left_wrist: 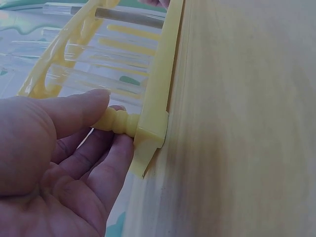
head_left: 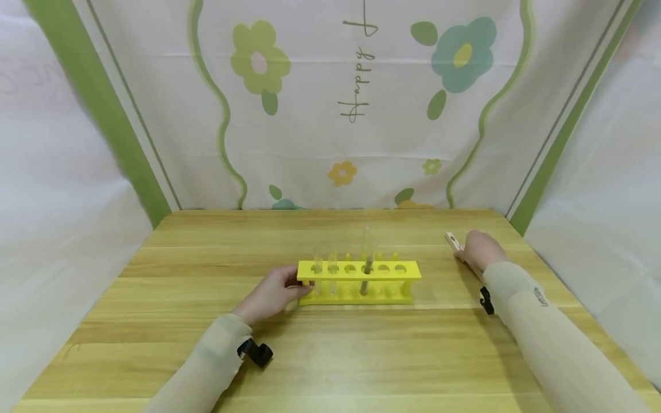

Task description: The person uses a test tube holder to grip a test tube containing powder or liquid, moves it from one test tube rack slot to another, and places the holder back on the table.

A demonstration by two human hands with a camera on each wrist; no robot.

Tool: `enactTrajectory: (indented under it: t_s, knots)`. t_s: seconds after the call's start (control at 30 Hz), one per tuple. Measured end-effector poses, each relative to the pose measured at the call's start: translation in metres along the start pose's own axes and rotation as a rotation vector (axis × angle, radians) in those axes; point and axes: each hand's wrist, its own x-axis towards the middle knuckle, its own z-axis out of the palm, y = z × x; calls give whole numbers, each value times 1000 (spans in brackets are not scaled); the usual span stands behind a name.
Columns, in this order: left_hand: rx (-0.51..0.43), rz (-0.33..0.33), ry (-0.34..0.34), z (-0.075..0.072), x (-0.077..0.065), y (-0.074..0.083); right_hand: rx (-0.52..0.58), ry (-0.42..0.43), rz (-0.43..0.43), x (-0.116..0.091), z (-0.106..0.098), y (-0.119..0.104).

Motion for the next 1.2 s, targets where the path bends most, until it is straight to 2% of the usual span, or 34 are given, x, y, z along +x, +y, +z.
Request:
enactTrajectory:
  t_s: [0.2, 0.4, 0.6, 0.73, 0.93, 1.2]
  knots:
    - [9, 4, 0, 1, 0, 1, 11, -7, -4, 5, 6, 5]
    - [20, 0, -6, 4, 0, -4, -29, -20, -34, 7, 10, 9]
    - [20, 11, -17, 6, 1, -5, 29, -3, -76, -6, 1, 8]
    - [19, 5, -18, 5, 2, -3, 65, 85, -115, -18, -14, -4]
    - [21, 0, -17, 3, 2, -1, 127, 247, -216, -36, -26, -33]
    - [13, -8, -2, 2, 1, 3, 81, 456, -450, -62, -29, -68]
